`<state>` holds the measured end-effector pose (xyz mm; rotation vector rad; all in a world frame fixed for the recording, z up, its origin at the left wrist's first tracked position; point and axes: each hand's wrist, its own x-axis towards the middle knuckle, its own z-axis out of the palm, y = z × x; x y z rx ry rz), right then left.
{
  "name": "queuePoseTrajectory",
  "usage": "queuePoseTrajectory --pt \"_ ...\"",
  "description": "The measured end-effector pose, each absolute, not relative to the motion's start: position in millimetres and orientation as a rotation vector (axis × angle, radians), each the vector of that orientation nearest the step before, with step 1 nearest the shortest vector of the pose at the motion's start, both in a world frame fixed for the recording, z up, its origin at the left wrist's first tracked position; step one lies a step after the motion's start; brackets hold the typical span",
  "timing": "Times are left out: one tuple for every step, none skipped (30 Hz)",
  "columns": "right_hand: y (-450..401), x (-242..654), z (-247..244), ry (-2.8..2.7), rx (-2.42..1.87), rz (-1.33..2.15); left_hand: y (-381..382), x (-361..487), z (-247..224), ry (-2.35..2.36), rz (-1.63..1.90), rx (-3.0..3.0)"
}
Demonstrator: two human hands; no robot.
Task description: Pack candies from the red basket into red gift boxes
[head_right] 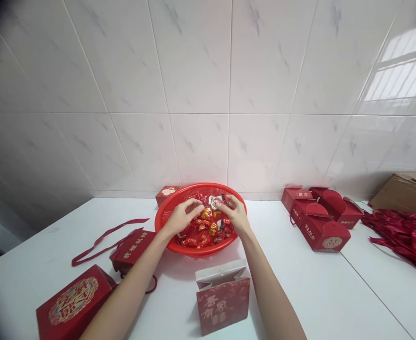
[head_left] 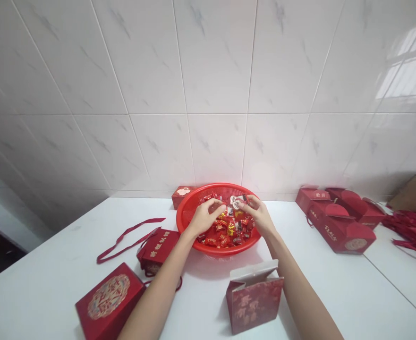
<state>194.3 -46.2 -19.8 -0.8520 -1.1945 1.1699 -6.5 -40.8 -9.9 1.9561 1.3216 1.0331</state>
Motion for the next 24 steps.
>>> queuePoseTrajectory --pt "-45 194 -20 -1.128 -0.84 1.149 -37 -8 -9 1.331 0.98 1.962" --pt "-44 194 -20 -1.069 -0.824 1.134 -34 -10 -8 1.333 0.898 1.986" --pt "-43 193 -20 -1.022 -0.803 1.125 -30 -11 -6 1.321 0.788 2.031" --pt "-42 193 -20 -0.989 -0.784 1.122 -27 -10 -4 1.294 0.649 2.088" --pt "-41 193 -20 -0.965 -0.77 1.122 -24 -8 -2 1.255 0.496 2.154" --pt "-41 192 -21 -0.946 -0.763 1.122 -22 -3 0 1.205 0.348 2.221" --pt "-40 192 -21 -0.931 -0.76 1.12 -19 3 1 1.147 0.211 2.286" --pt "-40 192 -21 -0.92 -0.763 1.118 -17 12 1 1.091 0.088 2.344" --pt "-40 192 -21 -0.912 -0.769 1.117 -15 21 -1 1.051 -0.007 2.391" --pt "-40 192 -20 -0.907 -0.774 1.113 -13 32 -3 1.022 -0.087 2.428" --pt "-40 191 -20 -0.908 -0.779 1.108 -11 42 -6 1.013 -0.154 2.466" --pt "-40 191 -20 -0.915 -0.785 1.101 -10 52 -9 1.019 -0.216 2.505" --pt "-40 191 -20 -0.925 -0.79 1.091 -9 60 -12 1.034 -0.27 2.546" --pt "-40 191 -20 -0.936 -0.794 1.082 -8 66 -16 1.054 -0.316 2.588" --pt "-40 191 -21 -0.945 -0.797 1.077 -7 71 -19 1.069 -0.359 2.626" --pt "-40 191 -21 -0.953 -0.799 1.076 -6 73 -21 1.077 -0.394 2.655" --pt "-39 191 -22 -0.959 -0.799 1.079 -6 75 -24 1.088 -0.42 2.677" --pt "-39 191 -23 -0.963 -0.798 1.083 -6 75 -26 1.099 -0.44 2.689" --pt "-39 190 -23 -0.965 -0.798 1.088 -6 75 -29 1.111 -0.449 2.695" --pt "-39 190 -24 -0.963 -0.803 1.093 -6 74 -31 1.125 -0.445 2.697" --pt "-38 190 -25 -0.96 -0.811 1.097 -6 74 -34 1.142 -0.427 2.7" --pt "-38 189 -25 -0.957 -0.823 1.101 -7 74 -37 1.157 -0.405 2.709" --pt "-38 189 -26 -0.955 -0.837 1.105 -8 74 -39 1.177 -0.355 2.725" --pt "-38 188 -27 -0.959 -0.849 1.108 -8 74 -42 1.199 -0.302 2.746"
